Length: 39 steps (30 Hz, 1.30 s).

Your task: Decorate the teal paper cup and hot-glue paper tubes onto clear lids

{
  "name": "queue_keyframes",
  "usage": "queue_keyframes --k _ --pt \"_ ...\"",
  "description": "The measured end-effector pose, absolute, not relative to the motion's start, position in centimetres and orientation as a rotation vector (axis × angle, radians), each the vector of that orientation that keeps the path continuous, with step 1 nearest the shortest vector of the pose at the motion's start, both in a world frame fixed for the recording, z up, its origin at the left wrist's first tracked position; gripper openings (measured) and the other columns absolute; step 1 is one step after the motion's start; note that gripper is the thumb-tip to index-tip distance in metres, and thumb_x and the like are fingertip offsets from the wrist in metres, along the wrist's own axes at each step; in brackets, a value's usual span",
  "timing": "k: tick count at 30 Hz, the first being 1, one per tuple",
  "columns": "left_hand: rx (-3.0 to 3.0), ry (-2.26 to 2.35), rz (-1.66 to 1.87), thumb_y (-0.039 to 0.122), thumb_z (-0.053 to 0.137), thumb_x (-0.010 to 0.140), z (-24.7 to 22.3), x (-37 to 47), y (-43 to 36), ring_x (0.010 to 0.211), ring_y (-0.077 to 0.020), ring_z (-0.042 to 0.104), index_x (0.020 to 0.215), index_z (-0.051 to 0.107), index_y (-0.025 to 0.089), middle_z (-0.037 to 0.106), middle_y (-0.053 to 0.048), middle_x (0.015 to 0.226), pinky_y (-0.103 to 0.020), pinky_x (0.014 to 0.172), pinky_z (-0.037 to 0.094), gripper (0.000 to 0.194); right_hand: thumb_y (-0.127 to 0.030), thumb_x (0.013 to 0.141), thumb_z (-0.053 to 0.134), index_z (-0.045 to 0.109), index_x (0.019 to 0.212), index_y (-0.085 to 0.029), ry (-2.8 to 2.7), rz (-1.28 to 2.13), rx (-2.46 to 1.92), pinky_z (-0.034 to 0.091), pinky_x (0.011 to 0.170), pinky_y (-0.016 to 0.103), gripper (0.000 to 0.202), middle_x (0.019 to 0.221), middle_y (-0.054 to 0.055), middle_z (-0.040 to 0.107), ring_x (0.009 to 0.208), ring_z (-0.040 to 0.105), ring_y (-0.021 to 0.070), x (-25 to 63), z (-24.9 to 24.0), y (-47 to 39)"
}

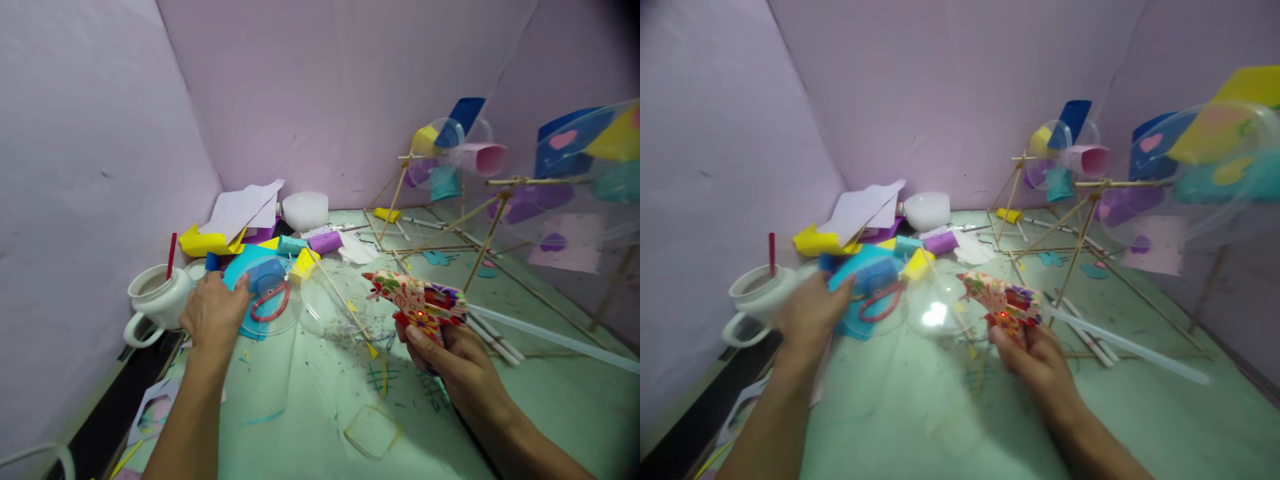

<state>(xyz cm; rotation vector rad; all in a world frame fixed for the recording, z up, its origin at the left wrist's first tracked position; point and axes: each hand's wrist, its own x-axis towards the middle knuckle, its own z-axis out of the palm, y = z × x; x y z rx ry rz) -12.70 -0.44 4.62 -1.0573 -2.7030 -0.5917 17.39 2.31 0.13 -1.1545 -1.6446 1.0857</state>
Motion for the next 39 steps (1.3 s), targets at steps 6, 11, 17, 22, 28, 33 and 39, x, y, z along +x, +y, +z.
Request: queue_keyframes --k 6,11,17,22,28,33,39 --pt "-1.209 -2.877 -0.517 0.061 0.061 0.063 3.2 -14.4 0.5 0.100 -0.0423 0.061 0.111 0.059 0.018 0.067 -0.020 0.108 -0.051 0.074 0.048 0.064 -0.052 0.080 0.055 0.058 0.064 -0.019 -1.633 1.197 -1.145 0.034 0.048 0.028 0.037 0.050 -0.002 0.045 0.049 0.043 0.0150 17.4 -0.2 2.2" --pt "-1.111 -2.798 -0.931 0.046 0.070 0.057 3.8 -15.4 0.5 0.086 -0.0360 0.065 0.084 0.064 0.018 0.069 -0.012 0.085 -0.044 0.069 0.049 0.038 -0.053 0.080 0.056 0.053 0.064 -0.019 -1.590 1.257 -1.073 0.033 0.048 0.027 0.038 0.051 -0.002 0.043 0.050 0.042 0.0138 17.1 -0.3 2.5" --pt "-1.019 -1.969 -2.146 0.029 0.074 0.062 6.2 -13.2 -1.4 0.051 -0.0109 0.056 0.063 0.051 0.019 0.059 0.005 0.057 -0.023 0.048 0.044 0.024 -0.055 0.080 0.054 0.059 0.073 -0.016 -1.550 1.340 -0.999 0.029 0.045 0.025 0.040 0.048 -0.004 0.042 0.045 0.038 0.0115 16.8 0.3 2.1" --pt "-1.457 -2.064 -2.381 0.034 0.069 0.071 4.8 -7.9 -1.8 0.048 -0.0143 0.063 0.089 0.059 0.015 0.072 -0.002 0.069 -0.025 0.042 0.051 0.028 -0.054 0.081 0.052 0.058 0.067 -0.017 -1.648 1.357 -0.923 0.032 0.046 0.025 0.040 0.049 -0.002 0.045 0.047 0.040 0.0125 16.3 0.5 1.3" --pt "-1.548 -2.135 -2.377 0.032 0.067 0.073 3.4 -4.0 -2.1 0.050 -0.0120 0.062 0.089 0.063 0.013 0.073 -0.004 0.071 -0.022 0.043 0.052 0.025 -0.042 0.085 0.052 0.059 0.065 -0.020 -1.837 1.081 -0.915 0.043 0.056 0.027 0.031 0.058 0.000 0.053 0.055 0.049 0.0161 16.0 1.1 1.0" --pt "-1.575 -2.104 -2.307 0.030 0.068 0.072 3.2 -3.7 -2.1 0.049 -0.0115 0.063 0.087 0.062 0.014 0.070 -0.001 0.067 -0.021 0.043 0.053 0.022 -0.036 0.090 0.047 0.065 0.104 -0.020 -1.958 1.127 -0.799 0.046 0.089 0.035 0.028 0.096 0.006 0.067 0.097 0.060 0.0262 16.0 1.0 0.9" --pt "-1.674 -2.039 -2.183 0.028 0.065 0.073 2.7 -3.6 -2.3 0.042 -0.0113 0.060 0.081 0.061 0.016 0.065 0.003 0.058 -0.021 0.040 0.053 0.015 -0.033 0.091 0.045 0.063 0.116 -0.018 -2.013 1.123 -0.869 0.046 0.091 0.039 0.034 0.109 0.009 0.067 0.103 0.059 0.0292 15.6 0.6 0.6"
